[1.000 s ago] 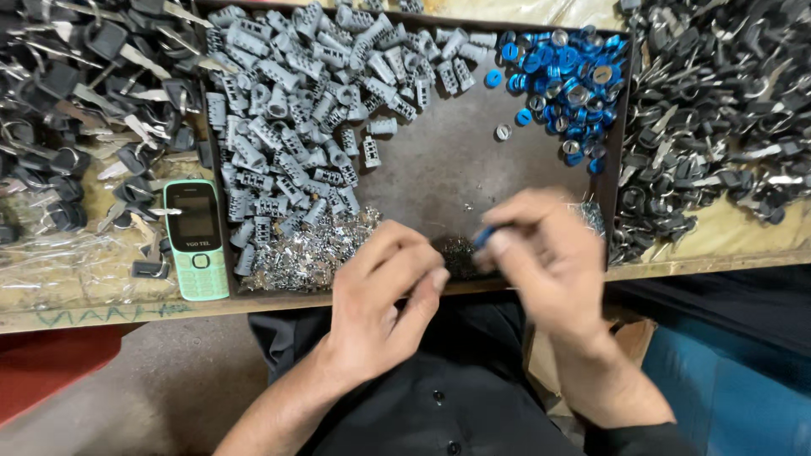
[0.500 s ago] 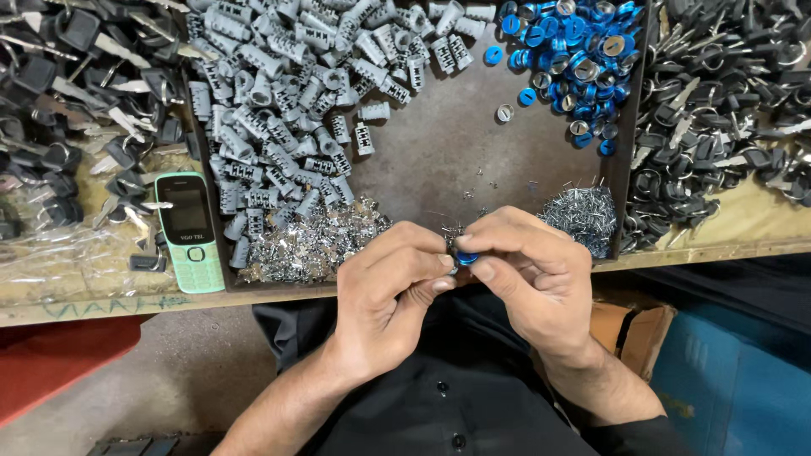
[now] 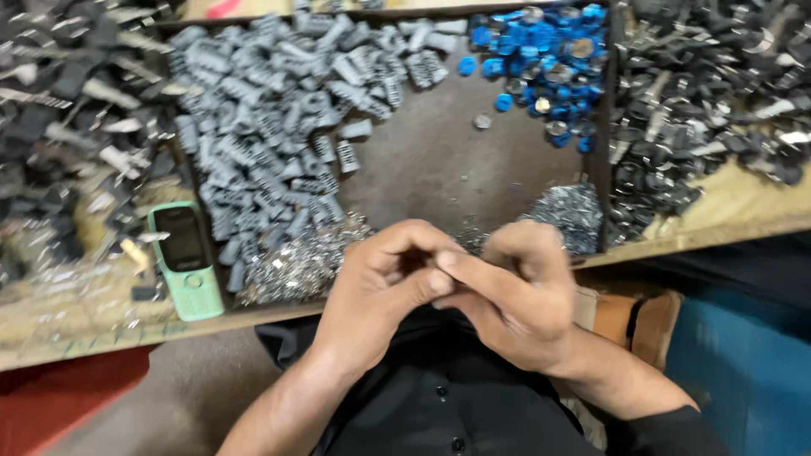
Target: The person assembles key cylinders by hand, inserting small metal pins into gray plastic housings and then attaching blue caps. The person repeatedly picks components from a tray, aligns them, and secures the caps to complete each unit.
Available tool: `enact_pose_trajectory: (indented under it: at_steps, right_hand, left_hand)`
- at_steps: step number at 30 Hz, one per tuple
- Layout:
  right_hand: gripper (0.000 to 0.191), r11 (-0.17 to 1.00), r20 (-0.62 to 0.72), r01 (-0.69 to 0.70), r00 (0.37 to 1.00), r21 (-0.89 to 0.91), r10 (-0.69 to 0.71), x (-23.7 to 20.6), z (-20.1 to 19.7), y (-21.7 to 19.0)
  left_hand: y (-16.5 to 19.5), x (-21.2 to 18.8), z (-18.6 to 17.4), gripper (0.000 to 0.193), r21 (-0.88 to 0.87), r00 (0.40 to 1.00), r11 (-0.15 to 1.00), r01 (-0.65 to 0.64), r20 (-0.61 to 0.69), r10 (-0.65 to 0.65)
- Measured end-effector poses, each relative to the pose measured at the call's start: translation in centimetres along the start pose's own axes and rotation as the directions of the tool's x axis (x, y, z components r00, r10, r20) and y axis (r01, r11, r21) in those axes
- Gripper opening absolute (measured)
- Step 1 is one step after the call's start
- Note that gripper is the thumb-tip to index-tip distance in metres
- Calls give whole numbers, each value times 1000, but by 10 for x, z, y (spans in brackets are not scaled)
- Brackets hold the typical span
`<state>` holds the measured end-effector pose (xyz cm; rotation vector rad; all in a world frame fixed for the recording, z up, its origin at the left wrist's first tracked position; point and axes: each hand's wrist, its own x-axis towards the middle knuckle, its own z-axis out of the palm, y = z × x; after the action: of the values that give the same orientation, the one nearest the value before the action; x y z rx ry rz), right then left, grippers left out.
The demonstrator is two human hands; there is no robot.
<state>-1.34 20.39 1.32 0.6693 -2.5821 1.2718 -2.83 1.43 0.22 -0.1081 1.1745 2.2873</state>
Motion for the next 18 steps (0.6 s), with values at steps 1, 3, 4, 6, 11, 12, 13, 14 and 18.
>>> enact_pose_trajectory:
  at_steps: [1,3,4,6,11,12,13,14,18]
  right_hand:
    - [50,1000,29,-12,1000,12,12,0,-2,3]
    - [52,999,80,-43,996,-8,44,3,-15,15]
    - [52,997,103,-72,992,-37,76,6,-26,23]
    - [49,952,18,-111,992,-285,122,14,-50,42]
    - [46,801,-224,-309,949,-512,223,18,-125,65]
    - [48,783,-174,-268,963,-561,205,18,-128,69]
    - [51,765,-123,-223,975,-605,187,18,-132,74]
    - [50,747,-45,-149,986,-648,158,21,-129,83]
    - [25,681,-1,-60,996,-730,87,21,-131,113]
  left_hand:
    - [-4,1,1,14,139,998,990,-27,-51,35]
    - [-10,3,-1,13,416,981,907,-71,-135,139]
    - [-13,4,-2,14,417,973,902,-109,-142,183]
    - [-18,5,-4,16,420,950,889,-181,-159,268]
    - [-20,6,-1,14,462,952,864,-199,-119,282]
    - [-20,6,2,14,491,950,848,-201,-114,291]
    - [-20,8,4,13,527,945,823,-213,-104,311]
    - [-20,9,6,13,562,939,797,-221,-96,329]
    - [-19,10,11,13,647,919,723,-243,-84,384]
